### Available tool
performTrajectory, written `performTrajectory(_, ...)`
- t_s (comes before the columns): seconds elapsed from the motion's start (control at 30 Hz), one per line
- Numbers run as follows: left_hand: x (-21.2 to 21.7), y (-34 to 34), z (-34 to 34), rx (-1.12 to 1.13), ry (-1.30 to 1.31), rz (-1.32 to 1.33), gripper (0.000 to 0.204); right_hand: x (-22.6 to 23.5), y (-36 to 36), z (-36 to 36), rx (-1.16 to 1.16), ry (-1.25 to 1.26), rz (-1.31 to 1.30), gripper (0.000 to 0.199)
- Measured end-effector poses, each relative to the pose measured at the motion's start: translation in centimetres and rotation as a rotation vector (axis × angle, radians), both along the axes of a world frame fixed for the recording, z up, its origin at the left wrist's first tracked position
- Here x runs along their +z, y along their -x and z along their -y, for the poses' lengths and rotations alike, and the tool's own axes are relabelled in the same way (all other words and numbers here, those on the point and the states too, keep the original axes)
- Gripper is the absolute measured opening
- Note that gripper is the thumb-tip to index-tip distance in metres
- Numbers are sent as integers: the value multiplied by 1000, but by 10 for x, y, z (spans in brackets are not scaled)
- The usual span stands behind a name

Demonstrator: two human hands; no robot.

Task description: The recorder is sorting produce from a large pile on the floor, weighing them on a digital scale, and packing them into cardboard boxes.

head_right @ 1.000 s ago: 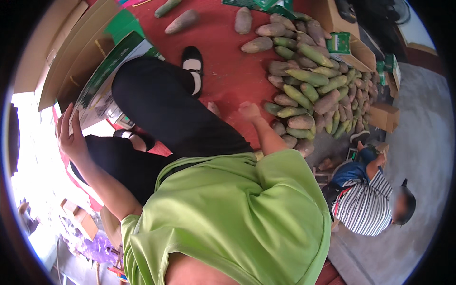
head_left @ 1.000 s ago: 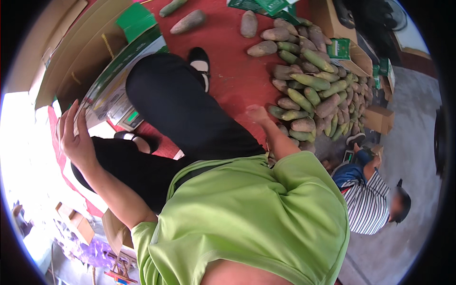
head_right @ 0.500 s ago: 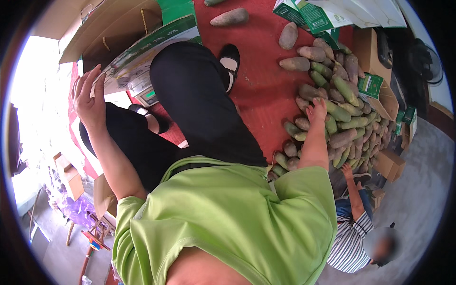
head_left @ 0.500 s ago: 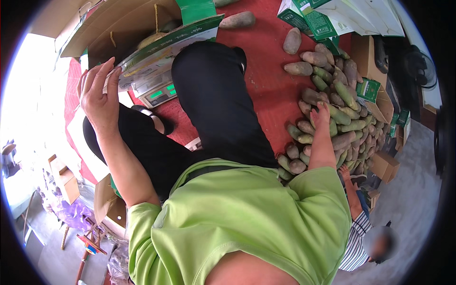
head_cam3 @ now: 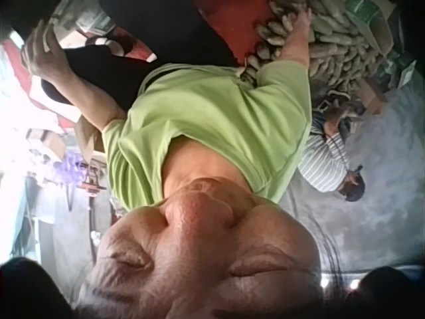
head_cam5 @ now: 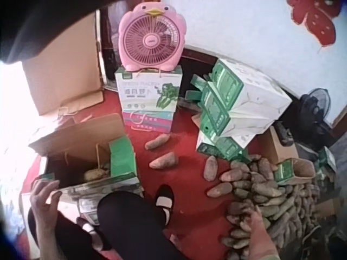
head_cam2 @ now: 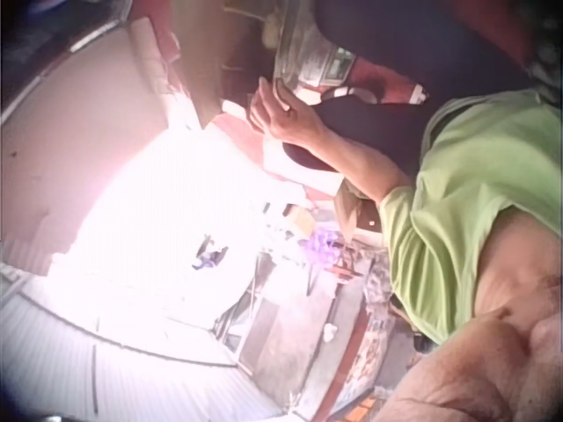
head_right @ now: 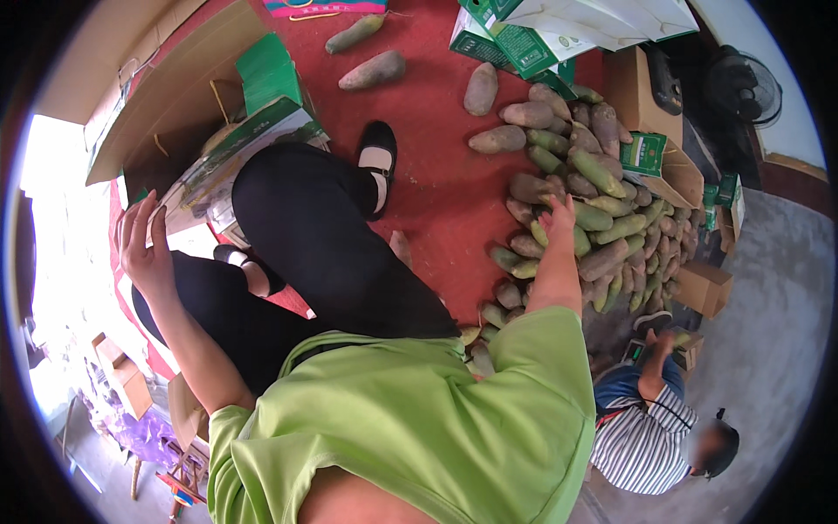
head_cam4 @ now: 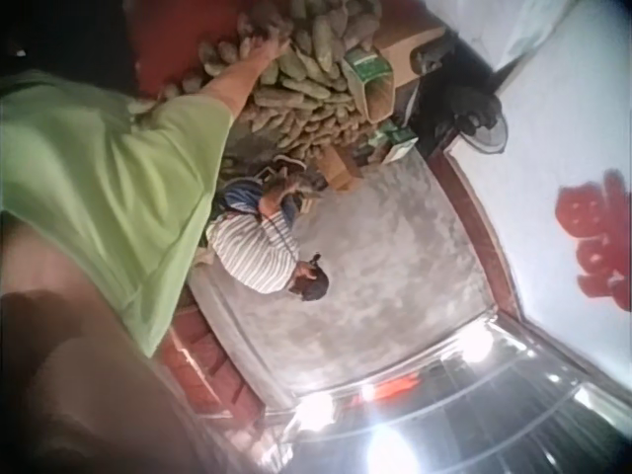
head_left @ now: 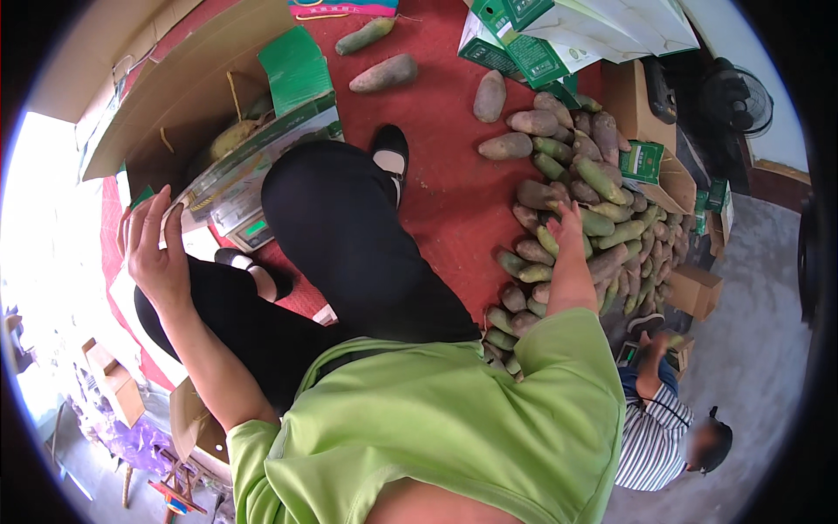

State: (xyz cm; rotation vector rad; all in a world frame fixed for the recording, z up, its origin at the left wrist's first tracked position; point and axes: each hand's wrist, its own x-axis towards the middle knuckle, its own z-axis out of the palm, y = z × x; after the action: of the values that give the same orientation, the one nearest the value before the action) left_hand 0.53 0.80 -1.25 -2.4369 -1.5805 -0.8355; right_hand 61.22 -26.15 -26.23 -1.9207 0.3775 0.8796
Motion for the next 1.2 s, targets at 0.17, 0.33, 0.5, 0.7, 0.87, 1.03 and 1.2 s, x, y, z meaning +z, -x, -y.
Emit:
performTrajectory(0.17,1,-13,-3,-8,24,13,26,-18,-2,13,278,96,0,60)
performTrajectory(0.33,16,-12,2,38,147,-28,12,4,82,-59,532,-39,-56,46)
performTrajectory(0.5,32,-9,-6,29,221,-120,5,66,128,-176,886,-277,232,38)
performTrajectory(0.7,34,15,-11,53,261,-222,5,196,213,-329,1270,-603,834,47)
performTrajectory(0.87,27,34,-12,56,293,-258,7,237,286,-413,1385,-803,1307,60)
performTrajectory(1.03,22,49,-18,-8,260,-231,4,254,322,-444,1635,-448,1263,30)
performTrajectory(1.2,23,70,-20,-92,292,-264,3,287,354,-436,1686,-250,1318,23)
